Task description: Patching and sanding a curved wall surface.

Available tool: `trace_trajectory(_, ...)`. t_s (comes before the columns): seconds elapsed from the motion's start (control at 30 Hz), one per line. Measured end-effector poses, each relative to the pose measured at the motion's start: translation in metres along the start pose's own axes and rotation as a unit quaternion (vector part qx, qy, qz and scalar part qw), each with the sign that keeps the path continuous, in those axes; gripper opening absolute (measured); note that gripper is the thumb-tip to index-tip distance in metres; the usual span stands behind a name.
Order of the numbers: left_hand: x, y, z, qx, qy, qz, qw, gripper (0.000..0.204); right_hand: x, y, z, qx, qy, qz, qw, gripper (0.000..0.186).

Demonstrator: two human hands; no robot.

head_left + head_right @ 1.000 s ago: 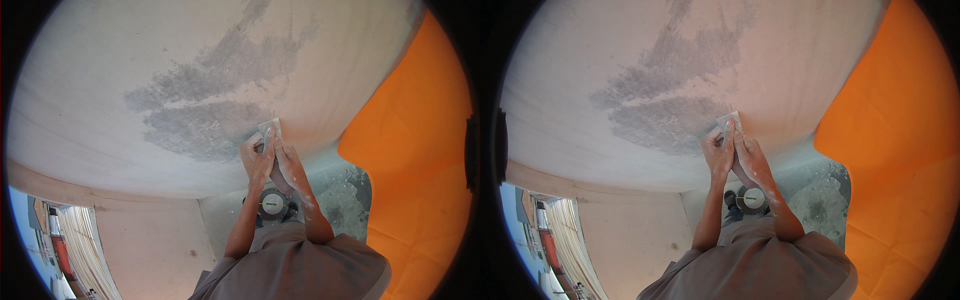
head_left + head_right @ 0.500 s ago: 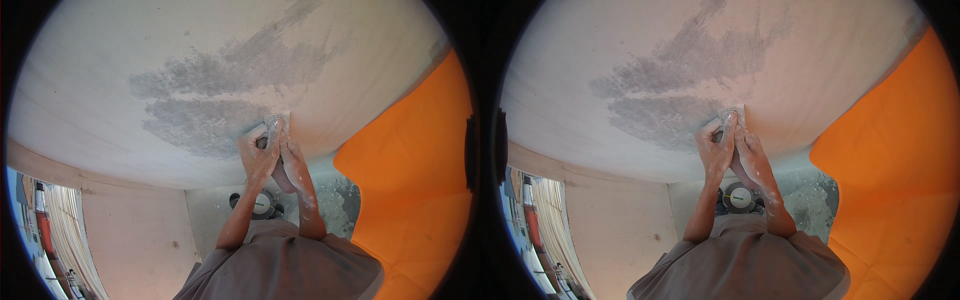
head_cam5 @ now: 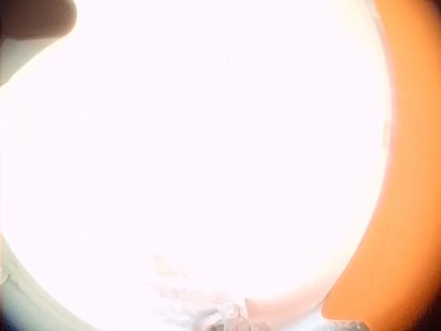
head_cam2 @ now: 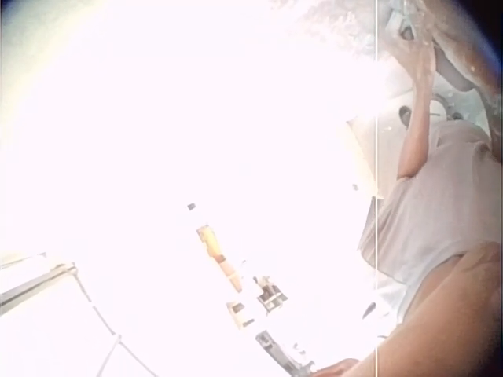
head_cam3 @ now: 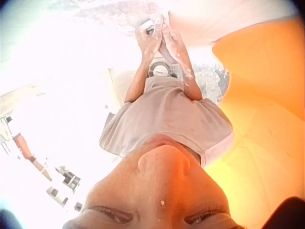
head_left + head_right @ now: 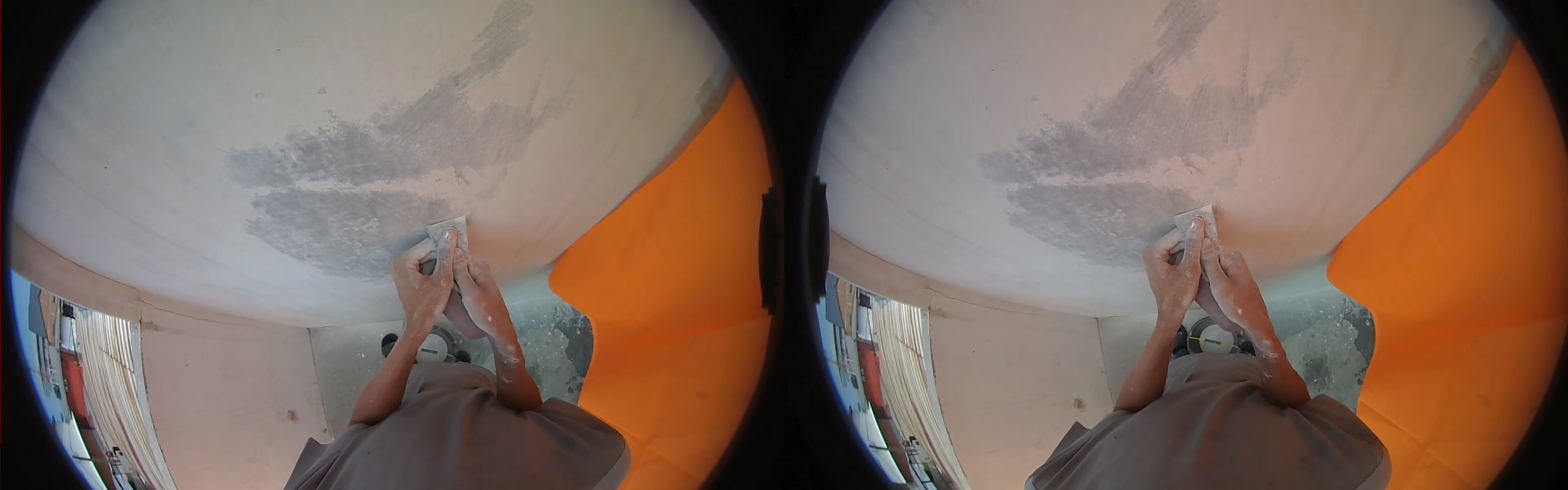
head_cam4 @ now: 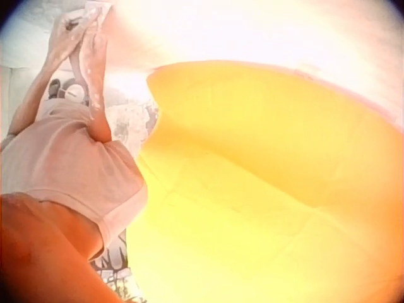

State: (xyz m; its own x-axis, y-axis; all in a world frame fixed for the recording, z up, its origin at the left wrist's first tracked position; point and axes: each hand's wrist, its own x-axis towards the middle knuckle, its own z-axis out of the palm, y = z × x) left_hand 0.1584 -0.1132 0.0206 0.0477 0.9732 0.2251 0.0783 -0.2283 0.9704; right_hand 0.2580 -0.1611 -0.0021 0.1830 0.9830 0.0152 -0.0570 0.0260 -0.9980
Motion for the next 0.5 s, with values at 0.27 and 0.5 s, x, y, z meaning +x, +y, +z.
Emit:
trace_trajectory(0.27, -0.001, 0.006, -0.001, -0.035, 0.006, -0.018, 0.999, 0.029, 0.006, -0.021, -0.001, -0.047, -0.011, 0.008, 0.999, 0.059)
trace_trajectory(0.5, 0.0, 0.013, 0.001, -0.057, 0.007, 0.0, 0.998, 0.028, 0.003, -0.014, 0.002, 0.021, -0.023, -0.019, 0.999, 0.06)
